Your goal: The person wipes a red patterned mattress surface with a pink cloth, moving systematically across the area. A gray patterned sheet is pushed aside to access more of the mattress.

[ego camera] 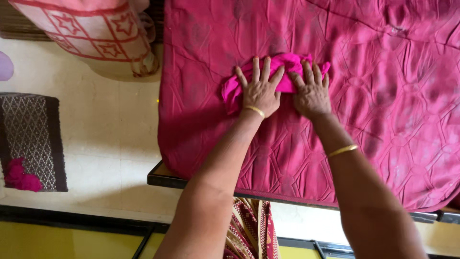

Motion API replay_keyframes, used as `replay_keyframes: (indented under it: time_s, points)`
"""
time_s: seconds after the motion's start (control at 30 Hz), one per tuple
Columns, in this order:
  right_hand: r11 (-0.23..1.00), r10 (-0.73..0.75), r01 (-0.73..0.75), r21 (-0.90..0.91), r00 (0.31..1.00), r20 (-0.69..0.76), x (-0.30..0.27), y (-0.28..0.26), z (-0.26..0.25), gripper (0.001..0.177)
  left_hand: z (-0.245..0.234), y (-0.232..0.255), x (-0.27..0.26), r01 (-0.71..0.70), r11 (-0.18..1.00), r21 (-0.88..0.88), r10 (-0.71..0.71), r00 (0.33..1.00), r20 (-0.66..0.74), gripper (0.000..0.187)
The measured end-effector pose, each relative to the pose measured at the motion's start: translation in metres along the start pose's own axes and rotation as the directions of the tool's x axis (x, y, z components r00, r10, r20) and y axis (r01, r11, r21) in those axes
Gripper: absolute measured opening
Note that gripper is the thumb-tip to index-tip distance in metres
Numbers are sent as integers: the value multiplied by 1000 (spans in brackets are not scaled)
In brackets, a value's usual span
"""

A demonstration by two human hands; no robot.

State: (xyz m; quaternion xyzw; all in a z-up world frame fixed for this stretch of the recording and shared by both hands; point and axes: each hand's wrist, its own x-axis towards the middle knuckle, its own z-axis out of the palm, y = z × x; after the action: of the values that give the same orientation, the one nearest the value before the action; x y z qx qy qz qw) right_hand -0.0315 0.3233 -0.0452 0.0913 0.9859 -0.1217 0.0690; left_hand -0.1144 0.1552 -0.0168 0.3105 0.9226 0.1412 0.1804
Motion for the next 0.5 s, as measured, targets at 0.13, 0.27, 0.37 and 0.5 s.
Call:
replay_keyframes:
  time_s: [0.13,0.27,0.37,0.5]
  points:
    - [998,58,-58,-7,998,-8,-42,-6,13,65,11,12,-33,-55,998,-12,55,998,-12,70]
    - [996,92,-92,-4,995,43,-87,-22,12,67,17,24,-75,-71,996,-45,72,997,15,66]
    - [989,138,-141,46,989,59,-123,-38,16,68,28,36,-112,-38,998,-52,40,998,37,65]
    - [978,206,-208,6,973,106,-147,-47,26,66,49,38,-137,-53,998,-29,52,998,-41,67]
